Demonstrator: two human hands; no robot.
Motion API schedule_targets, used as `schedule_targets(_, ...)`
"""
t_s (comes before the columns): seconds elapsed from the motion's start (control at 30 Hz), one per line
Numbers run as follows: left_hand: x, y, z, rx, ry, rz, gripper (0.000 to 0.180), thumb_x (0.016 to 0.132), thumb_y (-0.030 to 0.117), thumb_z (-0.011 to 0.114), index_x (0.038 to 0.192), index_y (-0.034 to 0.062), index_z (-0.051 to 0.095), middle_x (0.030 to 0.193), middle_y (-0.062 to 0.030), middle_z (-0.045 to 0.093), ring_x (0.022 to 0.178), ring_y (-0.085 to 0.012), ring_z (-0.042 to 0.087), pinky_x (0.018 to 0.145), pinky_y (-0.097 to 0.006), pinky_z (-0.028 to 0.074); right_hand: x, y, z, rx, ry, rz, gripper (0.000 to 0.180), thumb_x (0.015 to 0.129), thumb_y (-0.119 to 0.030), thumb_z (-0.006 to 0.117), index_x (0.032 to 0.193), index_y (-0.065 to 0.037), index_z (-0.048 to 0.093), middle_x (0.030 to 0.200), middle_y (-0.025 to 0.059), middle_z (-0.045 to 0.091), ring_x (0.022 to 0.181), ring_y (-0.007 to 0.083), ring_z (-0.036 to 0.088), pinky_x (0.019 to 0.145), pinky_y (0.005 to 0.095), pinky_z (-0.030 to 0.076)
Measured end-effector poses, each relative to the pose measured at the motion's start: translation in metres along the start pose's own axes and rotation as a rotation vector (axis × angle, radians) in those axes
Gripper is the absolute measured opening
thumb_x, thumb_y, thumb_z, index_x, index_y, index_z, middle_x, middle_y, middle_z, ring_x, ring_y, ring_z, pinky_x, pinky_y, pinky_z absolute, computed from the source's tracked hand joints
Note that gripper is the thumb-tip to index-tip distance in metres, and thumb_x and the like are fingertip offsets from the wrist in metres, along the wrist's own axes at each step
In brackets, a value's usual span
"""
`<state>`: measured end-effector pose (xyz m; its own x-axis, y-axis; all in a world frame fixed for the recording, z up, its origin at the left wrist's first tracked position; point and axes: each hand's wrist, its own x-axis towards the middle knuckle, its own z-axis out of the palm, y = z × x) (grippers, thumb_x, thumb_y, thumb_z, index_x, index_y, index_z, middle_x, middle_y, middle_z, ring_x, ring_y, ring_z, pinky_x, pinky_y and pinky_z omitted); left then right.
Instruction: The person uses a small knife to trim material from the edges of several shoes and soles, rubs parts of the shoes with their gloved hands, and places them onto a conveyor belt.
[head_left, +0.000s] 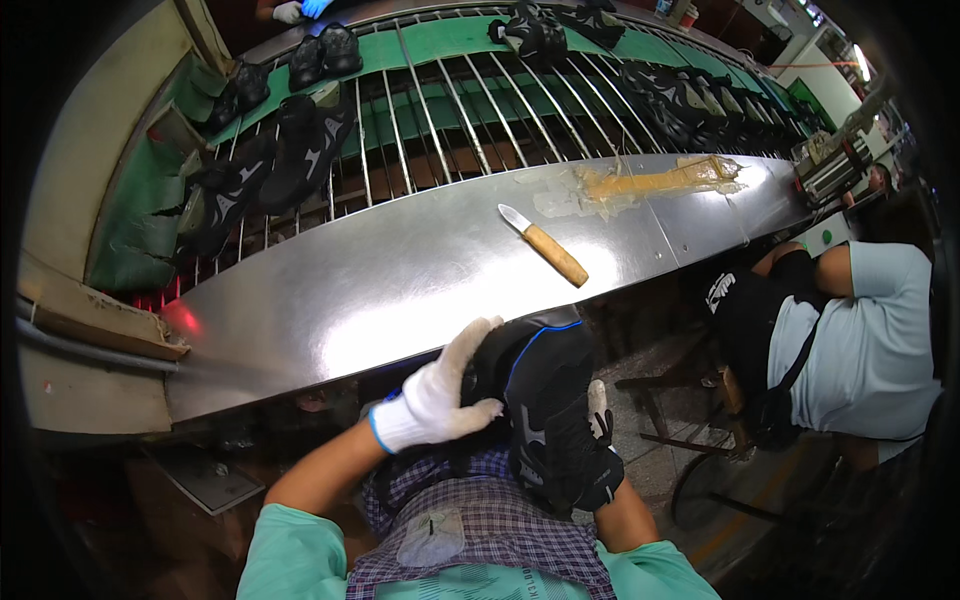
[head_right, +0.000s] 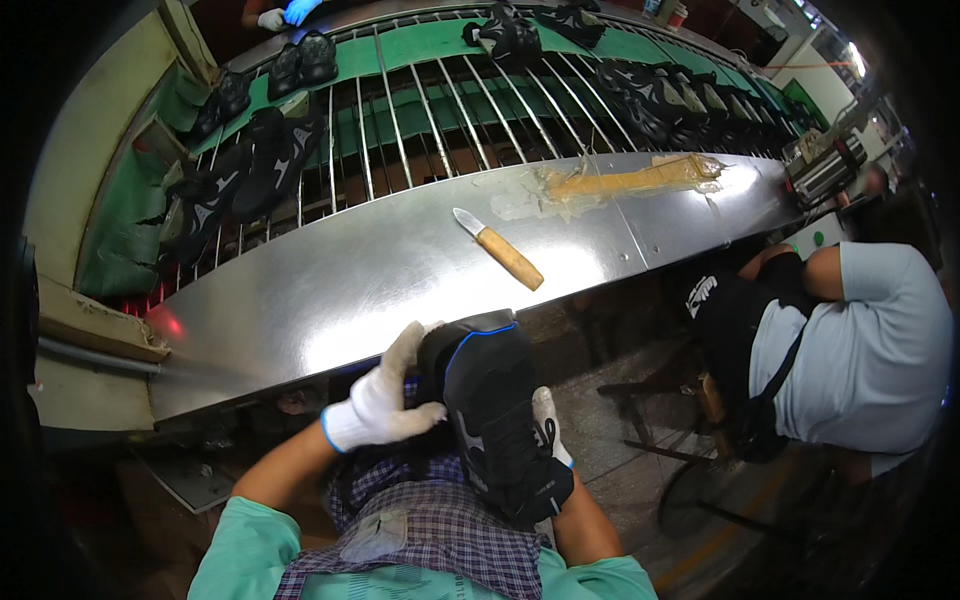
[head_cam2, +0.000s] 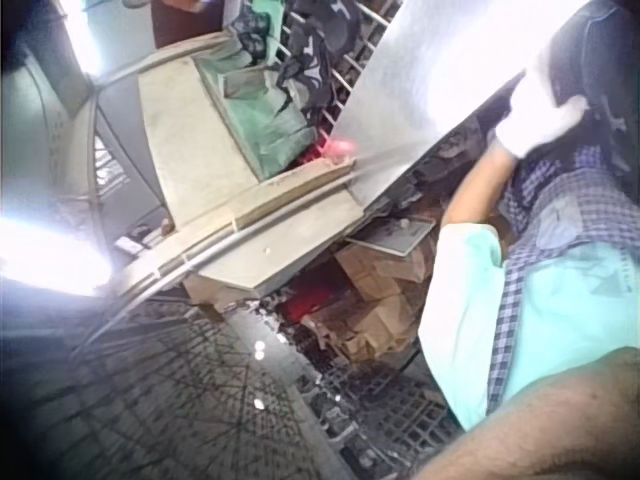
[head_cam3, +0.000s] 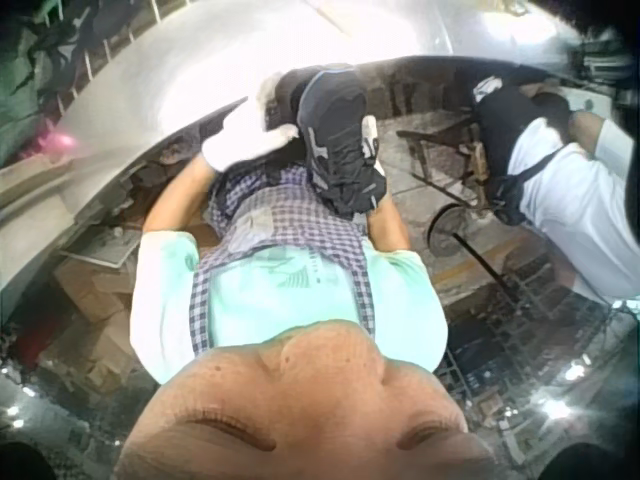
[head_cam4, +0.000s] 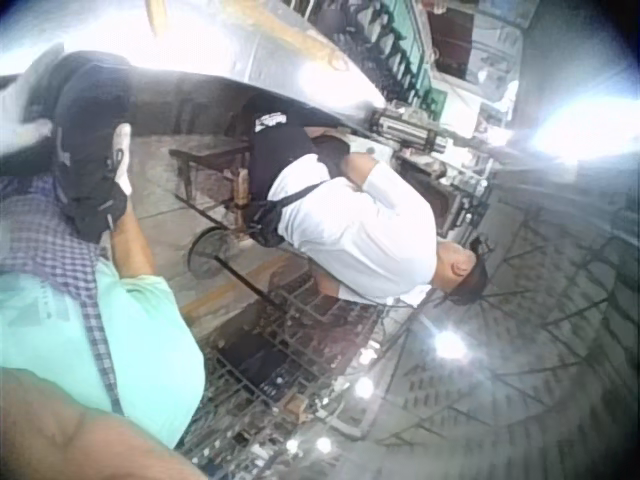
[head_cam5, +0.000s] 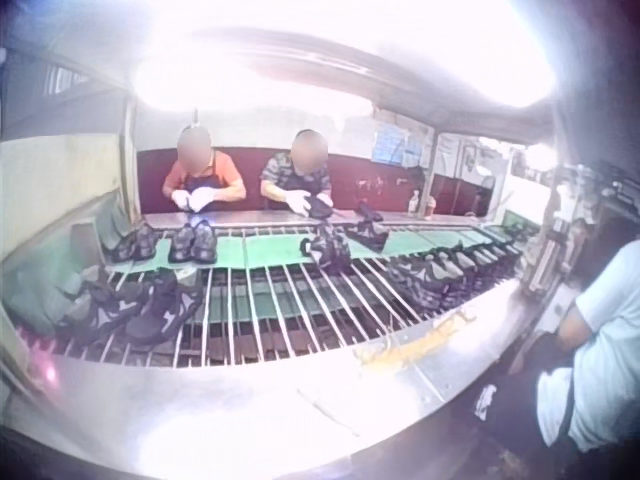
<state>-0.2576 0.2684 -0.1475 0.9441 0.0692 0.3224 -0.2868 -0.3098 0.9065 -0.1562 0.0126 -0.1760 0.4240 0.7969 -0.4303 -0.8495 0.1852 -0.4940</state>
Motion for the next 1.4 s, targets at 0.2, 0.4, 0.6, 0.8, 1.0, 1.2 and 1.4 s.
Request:
schedule_targets(0.2,0.005,0.002,0.030,0.026,0.240,-0.104,0.076,0.087,0.001,0.071,0.158,-0.0047,0.046,0.155,-0.0268,0.058,0.144,-0.0341,0.060,0.121,-0.040,0.048,0.005,-0.012,0.037,0.161,0.241,-0.094,0.091,0.104,-0.082,0.037,0.146,-0.005,0.060,0.126,0.0200,0.070,0.104,0.0353,0.070,0.091,0.0485,0.061)
schedule_targets(0.4,0.021,0.050,-0.008,-0.141,0.148,-0.223,0.076,0.090,-0.001,0.067,0.162,-0.0059,0.042,0.161,-0.0230,0.054,0.150,-0.0297,0.052,0.126,-0.039,0.041,0.006,-0.038,0.063,0.175,0.100,0.095,0.104,0.097,-0.089,0.038,0.147,0.000,0.058,0.126,0.0263,0.069,0.103,0.0413,0.072,0.089,0.0513,0.062)
schedule_targets(0.6,0.004,0.063,-0.009,-0.387,0.098,-0.405,0.080,0.095,0.002,0.069,0.167,-0.0022,0.035,0.169,-0.0200,0.044,0.154,-0.0256,0.045,0.126,-0.038,0.039,-0.004,-0.018,0.077,0.138,0.247,0.003,0.098,0.103,-0.082,0.035,0.152,0.001,0.053,0.131,0.0273,0.067,0.106,0.0436,0.072,0.092,0.0545,0.063)
schedule_targets(0.8,-0.005,0.069,-0.007,-0.351,0.104,-0.430,0.083,0.094,0.006,0.073,0.168,0.0010,0.036,0.168,-0.0181,0.047,0.149,-0.0232,0.050,0.121,-0.036,0.045,-0.010,-0.006,0.058,-0.547,0.212,-0.248,0.078,0.112,-0.065,0.041,0.153,0.000,0.053,0.136,0.0215,0.067,0.111,0.0339,0.071,0.096,0.0469,0.063)
schedule_targets(1.0,-0.008,0.078,0.002,-0.262,0.166,-0.344,0.082,0.092,0.005,0.069,0.167,-0.0019,0.036,0.165,-0.0238,0.050,0.144,-0.0299,0.059,0.119,-0.037,0.050,-0.020,-0.007,0.075,-0.611,0.195,-0.365,0.060,0.119,-0.047,0.038,0.159,-0.004,0.047,0.146,0.0156,0.062,0.123,0.0258,0.066,0.106,0.0397,0.057)
schedule_targets(1.2,-0.030,0.074,0.027,0.150,0.271,0.007,0.083,0.086,0.006,0.064,0.165,0.0008,0.040,0.155,-0.0385,0.051,0.120,-0.0471,0.072,0.095,-0.042,0.064,-0.029,-0.009,0.098,-0.130,0.116,-0.244,0.065,0.116,-0.051,0.045,0.154,0.002,0.051,0.143,0.0172,0.063,0.124,0.0241,0.065,0.107,0.0396,0.056)
schedule_targets(1.4,-0.043,0.053,0.029,0.347,0.271,0.101,0.074,0.087,0.005,0.069,0.159,0.0066,0.053,0.148,-0.0410,0.055,0.106,-0.0449,0.077,0.079,-0.042,0.068,-0.020,-0.005,0.077,-0.283,0.205,-0.308,0.069,0.115,-0.054,0.043,0.147,0.006,0.055,0.135,0.0183,0.066,0.115,0.0269,0.067,0.103,0.0397,0.057)
